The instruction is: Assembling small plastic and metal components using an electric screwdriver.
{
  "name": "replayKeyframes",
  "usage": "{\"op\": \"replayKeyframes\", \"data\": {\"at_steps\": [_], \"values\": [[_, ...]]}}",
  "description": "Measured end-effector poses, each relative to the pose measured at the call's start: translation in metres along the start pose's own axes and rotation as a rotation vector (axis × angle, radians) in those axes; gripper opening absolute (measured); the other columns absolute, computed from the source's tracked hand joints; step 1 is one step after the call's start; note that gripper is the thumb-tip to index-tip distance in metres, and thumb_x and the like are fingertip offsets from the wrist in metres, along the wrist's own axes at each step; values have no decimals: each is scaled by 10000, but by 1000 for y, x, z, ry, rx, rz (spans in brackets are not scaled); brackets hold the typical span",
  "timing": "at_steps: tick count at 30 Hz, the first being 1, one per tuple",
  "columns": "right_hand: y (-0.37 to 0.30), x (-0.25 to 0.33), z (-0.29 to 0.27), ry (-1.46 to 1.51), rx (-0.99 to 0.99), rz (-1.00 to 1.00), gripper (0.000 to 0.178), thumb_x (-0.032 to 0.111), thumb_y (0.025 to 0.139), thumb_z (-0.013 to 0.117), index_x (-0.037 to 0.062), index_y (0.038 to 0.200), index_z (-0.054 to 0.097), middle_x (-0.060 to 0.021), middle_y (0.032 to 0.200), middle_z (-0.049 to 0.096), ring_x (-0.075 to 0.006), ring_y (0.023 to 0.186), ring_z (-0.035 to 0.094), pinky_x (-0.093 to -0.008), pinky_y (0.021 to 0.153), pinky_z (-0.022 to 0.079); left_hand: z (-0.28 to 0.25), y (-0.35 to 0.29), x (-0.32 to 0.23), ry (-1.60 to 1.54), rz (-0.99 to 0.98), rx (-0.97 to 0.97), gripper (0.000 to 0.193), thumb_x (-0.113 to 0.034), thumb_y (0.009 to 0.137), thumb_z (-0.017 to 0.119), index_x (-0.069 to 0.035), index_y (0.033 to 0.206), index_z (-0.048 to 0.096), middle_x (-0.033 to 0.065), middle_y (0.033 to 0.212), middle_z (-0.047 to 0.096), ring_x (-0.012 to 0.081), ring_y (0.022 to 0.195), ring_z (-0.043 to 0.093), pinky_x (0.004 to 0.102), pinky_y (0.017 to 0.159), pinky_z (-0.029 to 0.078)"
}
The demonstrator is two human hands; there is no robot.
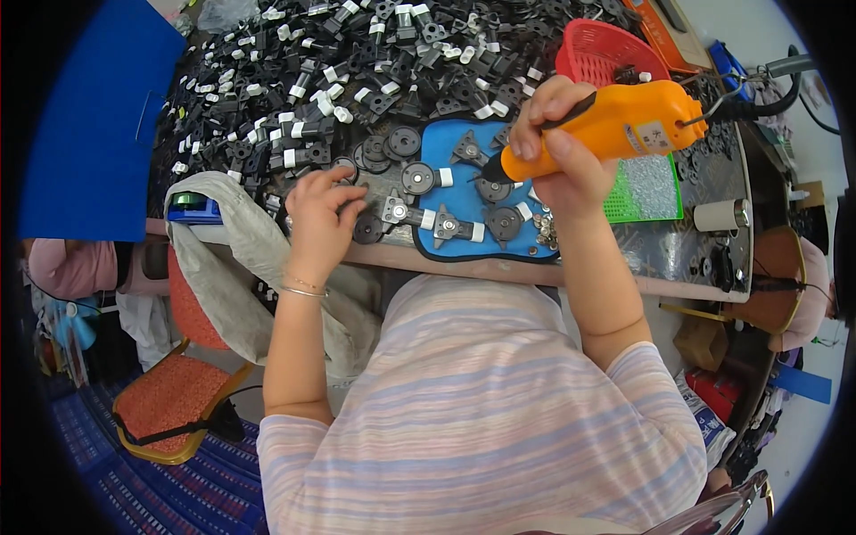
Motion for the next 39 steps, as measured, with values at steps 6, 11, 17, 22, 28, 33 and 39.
{"op": "replayKeyframes", "data": {"at_steps": [6,11,17,22,28,33,39], "values": [[-10,11,-7,19,-61,-38,223,-27,704,631,-8,897,520,-107,854,495,-150,643,563,-262,588,466,6,-15,0,68,-68,59,250,-173,656,735,-127,898,695,38,1208,553,268,1159,433,450,973,253],[-18,22,-16,55,-92,-81,214,9,723,616,0,901,498,-125,872,485,-167,612,537,-279,587,455,15,-26,1,117,-94,181,390,-259,601,780,-125,958,692,66,1338,453,293,1255,341,487,1020,172],[-32,39,-30,-82,-89,-96,235,129,773,604,41,962,495,-96,900,459,-158,648,512,-286,616,427,-2,-25,-4,194,-33,67,269,-215,626,757,-107,862,685,46,1205,551,271,1176,424,459,1000,215],[-42,49,-43,-78,-153,-102,237,129,771,599,38,963,495,-97,911,460,-159,652,510,-290,614,426,-19,-17,-6,-184,-58,26,114,-6,715,645,-63,813,647,68,919,624,255,866,559,332,772,418],[-46,47,-42,12,-189,-116,236,22,734,616,-6,935,496,-128,883,487,-172,639,549,-290,610,461,1,4,-76,-137,249,83,193,33,704,559,-85,833,638,67,850,593,273,837,545,367,761,406],[-47,50,-37,-4,-170,-124,217,18,727,619,-13,907,503,-124,877,486,-166,623,546,-280,590,456,37,2,-134,15,555,191,138,-72,683,576,-123,786,652,28,884,564,223,914,525,405,929,335],[-51,53,-38,-121,-137,-100,241,125,772,617,26,948,487,-106,893,462,-160,628,517,-293,590,440,48,2,-136,30,563,149,182,-119,749,561,-131,901,661,39,956,550,212,966,506,449,971,263]]}}
Point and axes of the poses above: each hand's wrist, its own y-axis towards the middle knuckle, its own z-axis out of the palm, x = y × z, the point moved 9 cm from there along y, towards the middle knuckle
